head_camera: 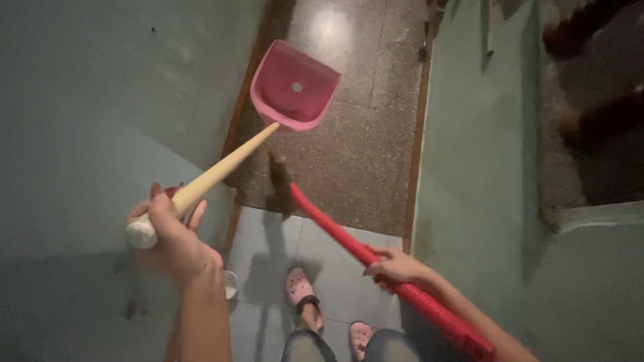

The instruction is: Sweeping the floor using a broom and a dustpan

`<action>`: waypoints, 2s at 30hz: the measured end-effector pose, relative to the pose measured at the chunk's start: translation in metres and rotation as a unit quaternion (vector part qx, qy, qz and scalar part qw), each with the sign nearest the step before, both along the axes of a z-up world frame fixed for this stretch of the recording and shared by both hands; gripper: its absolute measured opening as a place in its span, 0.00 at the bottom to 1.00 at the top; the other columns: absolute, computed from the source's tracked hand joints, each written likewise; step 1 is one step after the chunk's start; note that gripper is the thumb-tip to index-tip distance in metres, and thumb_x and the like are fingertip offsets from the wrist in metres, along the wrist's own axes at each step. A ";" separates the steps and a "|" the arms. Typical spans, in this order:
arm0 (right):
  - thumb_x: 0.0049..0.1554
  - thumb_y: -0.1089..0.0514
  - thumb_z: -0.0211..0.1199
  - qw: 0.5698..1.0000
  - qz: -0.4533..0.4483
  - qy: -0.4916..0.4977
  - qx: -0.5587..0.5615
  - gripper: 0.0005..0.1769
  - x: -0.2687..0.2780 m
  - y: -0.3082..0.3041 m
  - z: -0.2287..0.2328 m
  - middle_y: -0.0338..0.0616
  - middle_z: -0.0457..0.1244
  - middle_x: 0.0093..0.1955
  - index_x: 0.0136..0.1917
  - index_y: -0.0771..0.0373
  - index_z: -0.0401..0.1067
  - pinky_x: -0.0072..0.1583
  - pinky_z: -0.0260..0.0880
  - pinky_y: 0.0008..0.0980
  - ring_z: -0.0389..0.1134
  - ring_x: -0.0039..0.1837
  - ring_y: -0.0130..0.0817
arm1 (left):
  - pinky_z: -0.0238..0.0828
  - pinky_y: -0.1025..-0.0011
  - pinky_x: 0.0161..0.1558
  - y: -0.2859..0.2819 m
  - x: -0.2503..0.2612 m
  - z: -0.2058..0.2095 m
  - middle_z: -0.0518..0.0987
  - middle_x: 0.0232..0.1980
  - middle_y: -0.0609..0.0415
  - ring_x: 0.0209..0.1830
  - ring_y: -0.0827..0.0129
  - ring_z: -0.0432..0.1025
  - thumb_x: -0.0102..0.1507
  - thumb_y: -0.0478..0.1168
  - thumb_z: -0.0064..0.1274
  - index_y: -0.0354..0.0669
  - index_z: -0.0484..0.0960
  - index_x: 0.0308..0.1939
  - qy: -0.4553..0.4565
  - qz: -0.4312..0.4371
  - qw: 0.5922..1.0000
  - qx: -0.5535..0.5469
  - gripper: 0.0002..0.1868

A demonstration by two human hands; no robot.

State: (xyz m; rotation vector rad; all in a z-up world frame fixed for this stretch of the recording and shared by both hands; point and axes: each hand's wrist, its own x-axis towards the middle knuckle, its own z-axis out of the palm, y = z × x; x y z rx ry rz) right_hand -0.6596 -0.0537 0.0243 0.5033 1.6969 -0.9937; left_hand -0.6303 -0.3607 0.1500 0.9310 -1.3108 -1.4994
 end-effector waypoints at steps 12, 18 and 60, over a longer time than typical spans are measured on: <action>0.45 0.66 0.50 0.996 0.075 0.001 0.052 0.26 -0.025 -0.162 -0.142 0.51 0.66 0.36 0.60 0.60 0.64 0.27 0.70 0.30 0.66 0.28 0.34 | 0.85 0.71 0.29 -0.101 -0.094 -0.012 0.81 0.41 0.41 0.36 0.65 0.80 0.58 0.40 0.52 0.38 0.72 0.32 -0.008 -0.030 0.999 0.032 0.09; 0.47 0.66 0.56 0.990 0.045 0.042 0.124 0.25 -0.121 -0.132 -0.123 0.52 0.65 0.39 0.59 0.60 0.65 0.32 0.71 0.33 0.67 0.31 0.37 | 0.87 0.71 0.32 -0.130 -0.120 -0.003 0.81 0.35 0.47 0.47 0.64 0.83 0.56 0.39 0.51 0.41 0.71 0.30 -0.072 -0.023 0.994 0.078 0.07; 0.51 0.56 0.56 0.980 0.090 0.097 0.150 0.25 -0.357 -0.084 -0.097 0.43 0.67 0.39 0.64 0.50 0.68 0.36 0.69 0.32 0.68 0.32 0.31 | 0.90 0.74 0.45 -0.131 -0.298 -0.051 0.78 0.57 0.56 0.51 0.66 0.84 0.66 0.46 0.47 0.49 0.72 0.47 -0.134 0.015 0.987 -0.089 0.10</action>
